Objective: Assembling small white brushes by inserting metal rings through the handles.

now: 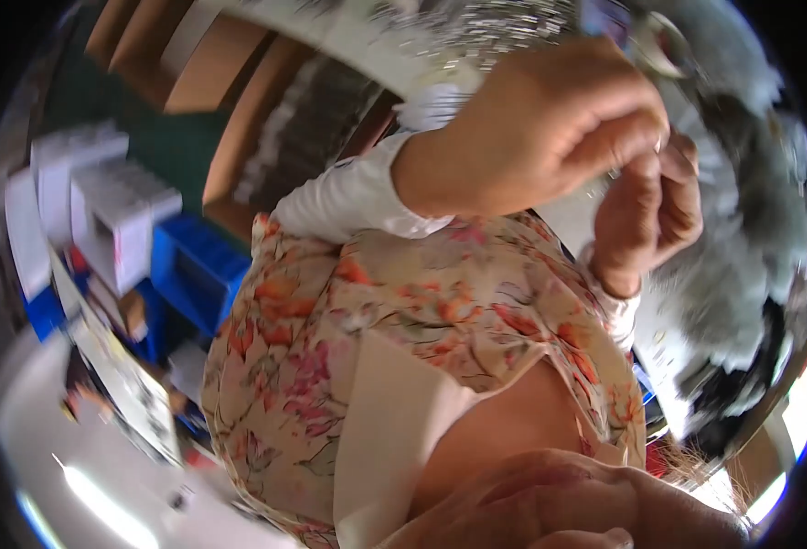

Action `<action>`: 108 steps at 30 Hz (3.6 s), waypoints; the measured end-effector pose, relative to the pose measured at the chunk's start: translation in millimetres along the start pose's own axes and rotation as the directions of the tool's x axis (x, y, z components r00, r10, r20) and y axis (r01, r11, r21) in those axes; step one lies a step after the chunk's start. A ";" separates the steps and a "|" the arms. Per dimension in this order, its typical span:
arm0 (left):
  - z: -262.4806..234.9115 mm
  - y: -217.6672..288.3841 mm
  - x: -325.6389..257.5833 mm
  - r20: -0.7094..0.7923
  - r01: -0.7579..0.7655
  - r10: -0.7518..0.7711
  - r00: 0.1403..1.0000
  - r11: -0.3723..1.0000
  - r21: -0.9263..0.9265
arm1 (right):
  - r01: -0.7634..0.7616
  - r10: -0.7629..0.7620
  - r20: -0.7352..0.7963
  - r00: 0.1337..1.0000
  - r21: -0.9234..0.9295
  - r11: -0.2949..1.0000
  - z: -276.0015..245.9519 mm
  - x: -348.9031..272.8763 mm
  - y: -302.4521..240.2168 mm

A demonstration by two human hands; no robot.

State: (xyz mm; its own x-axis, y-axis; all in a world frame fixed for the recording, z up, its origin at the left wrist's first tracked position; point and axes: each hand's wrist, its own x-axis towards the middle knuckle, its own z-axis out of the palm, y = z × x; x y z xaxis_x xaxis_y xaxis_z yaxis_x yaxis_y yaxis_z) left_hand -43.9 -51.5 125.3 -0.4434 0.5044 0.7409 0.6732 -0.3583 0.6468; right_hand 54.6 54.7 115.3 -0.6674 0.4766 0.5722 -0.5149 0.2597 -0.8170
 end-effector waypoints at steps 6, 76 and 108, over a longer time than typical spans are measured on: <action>-63.0 9.7 -86.8 0.331 0.202 -0.307 0.892 0.927 0.316 | -0.648 0.545 0.700 0.462 -0.153 0.746 8.6 -1.2 26.1; -8.8 -309.9 288.4 -0.103 0.363 -0.349 0.931 0.867 0.341 | -0.223 0.472 0.095 0.877 -0.788 0.574 -253.8 160.6 32.3; 6.4 -122.1 211.5 0.276 0.688 -0.642 0.715 0.715 -0.122 | -0.277 0.005 -0.516 0.856 -0.450 0.849 -272.5 235.0 38.5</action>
State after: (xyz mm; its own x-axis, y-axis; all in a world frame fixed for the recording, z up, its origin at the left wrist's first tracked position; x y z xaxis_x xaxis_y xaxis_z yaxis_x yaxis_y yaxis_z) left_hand -216.1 104.0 201.9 -0.5860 0.8077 0.0651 0.1036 -0.0051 0.9946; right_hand 24.5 405.5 198.7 -0.2966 0.8432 0.4484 -0.0103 0.4667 -0.8844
